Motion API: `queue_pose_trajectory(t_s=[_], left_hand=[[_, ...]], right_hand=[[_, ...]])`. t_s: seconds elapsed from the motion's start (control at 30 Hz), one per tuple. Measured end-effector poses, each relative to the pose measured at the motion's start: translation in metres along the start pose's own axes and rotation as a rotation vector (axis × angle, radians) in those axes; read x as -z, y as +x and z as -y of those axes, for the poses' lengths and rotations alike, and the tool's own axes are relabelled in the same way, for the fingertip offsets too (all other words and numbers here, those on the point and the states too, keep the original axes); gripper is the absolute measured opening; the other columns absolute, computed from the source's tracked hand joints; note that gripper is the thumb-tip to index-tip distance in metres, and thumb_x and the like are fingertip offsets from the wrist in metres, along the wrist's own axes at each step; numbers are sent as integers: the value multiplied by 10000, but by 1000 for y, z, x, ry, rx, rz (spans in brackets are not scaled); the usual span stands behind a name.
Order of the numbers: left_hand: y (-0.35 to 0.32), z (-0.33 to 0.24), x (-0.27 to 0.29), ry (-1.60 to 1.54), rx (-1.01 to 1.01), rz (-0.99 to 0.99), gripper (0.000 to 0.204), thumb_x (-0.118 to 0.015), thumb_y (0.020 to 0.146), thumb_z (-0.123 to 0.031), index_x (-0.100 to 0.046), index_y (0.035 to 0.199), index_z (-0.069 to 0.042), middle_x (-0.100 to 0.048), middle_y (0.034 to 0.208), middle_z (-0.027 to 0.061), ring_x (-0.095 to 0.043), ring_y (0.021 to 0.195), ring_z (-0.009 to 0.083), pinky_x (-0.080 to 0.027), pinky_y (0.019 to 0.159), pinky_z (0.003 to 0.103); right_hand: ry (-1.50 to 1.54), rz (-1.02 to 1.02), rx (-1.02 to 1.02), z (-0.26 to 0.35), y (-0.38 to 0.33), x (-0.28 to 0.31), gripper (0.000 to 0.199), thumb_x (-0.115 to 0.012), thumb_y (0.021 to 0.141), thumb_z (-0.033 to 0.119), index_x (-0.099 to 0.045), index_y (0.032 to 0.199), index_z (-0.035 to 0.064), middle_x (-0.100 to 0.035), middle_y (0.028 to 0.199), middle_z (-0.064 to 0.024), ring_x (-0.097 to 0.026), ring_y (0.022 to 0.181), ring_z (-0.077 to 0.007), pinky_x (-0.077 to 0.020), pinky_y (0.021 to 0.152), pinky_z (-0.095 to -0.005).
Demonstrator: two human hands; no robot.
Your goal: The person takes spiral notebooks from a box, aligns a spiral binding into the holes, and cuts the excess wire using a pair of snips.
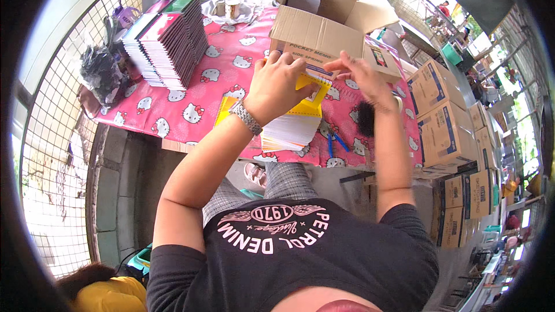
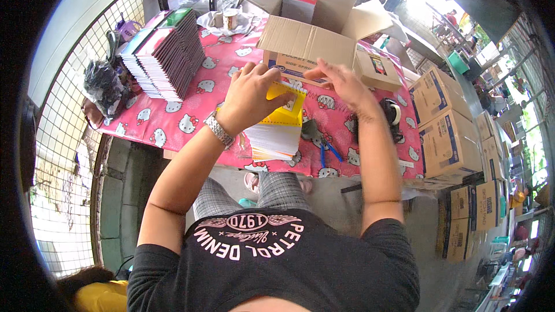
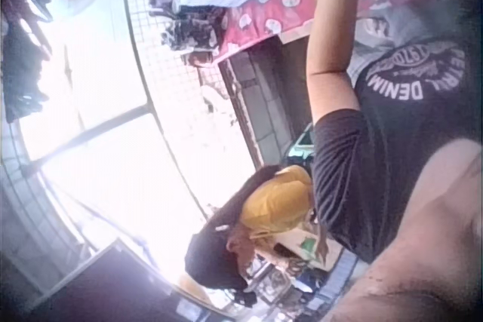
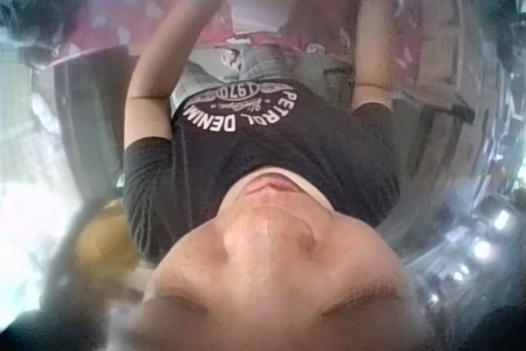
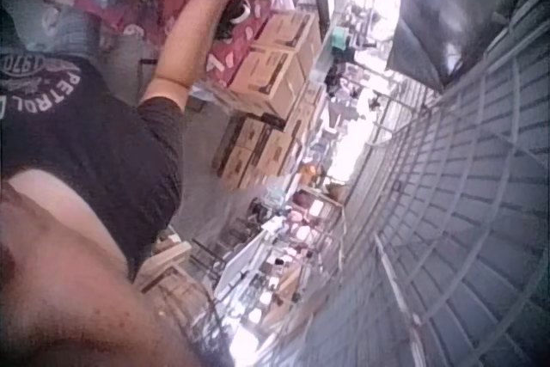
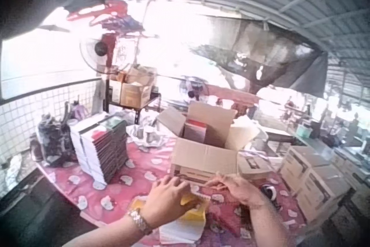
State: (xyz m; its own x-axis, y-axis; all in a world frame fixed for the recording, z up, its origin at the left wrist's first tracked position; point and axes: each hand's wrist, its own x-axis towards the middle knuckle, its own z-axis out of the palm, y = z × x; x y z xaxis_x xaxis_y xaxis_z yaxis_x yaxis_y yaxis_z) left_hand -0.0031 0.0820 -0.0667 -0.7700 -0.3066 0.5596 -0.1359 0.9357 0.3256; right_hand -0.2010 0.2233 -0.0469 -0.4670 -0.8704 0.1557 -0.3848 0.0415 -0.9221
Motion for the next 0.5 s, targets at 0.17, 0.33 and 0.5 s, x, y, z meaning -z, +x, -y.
queue_pose_trajectory(t_s=[0.17,0.33,0.5], left_hand=[[1,0,-4,14,-12,-30,421,-733,782,-463,-661,1015,-119,-614,1012,94,-556,1047,302,-442,893,449],[1,-3,-5,28,-20,-28,420,-727,783,-462,-659,1010,-116,-622,995,88,-564,1054,291,-439,897,462],[-2,-1,2,29,-14,-34,405,-732,785,-450,-653,997,-114,-627,993,79,-573,1042,299,-453,878,463]], right_hand=[[-869,254,163,69,-11,-18,355,-664,885,371,-700,855,19,-683,888,-186,-637,809,-329,-502,768,-413],[-989,-11,331,64,-28,-34,259,-725,828,285,-692,884,34,-683,859,-166,-644,789,-340,-505,768,-425],[-804,92,70,74,-29,-37,276,-760,792,204,-610,956,42,-658,872,-134,-636,862,-331,-506,776,-421]])
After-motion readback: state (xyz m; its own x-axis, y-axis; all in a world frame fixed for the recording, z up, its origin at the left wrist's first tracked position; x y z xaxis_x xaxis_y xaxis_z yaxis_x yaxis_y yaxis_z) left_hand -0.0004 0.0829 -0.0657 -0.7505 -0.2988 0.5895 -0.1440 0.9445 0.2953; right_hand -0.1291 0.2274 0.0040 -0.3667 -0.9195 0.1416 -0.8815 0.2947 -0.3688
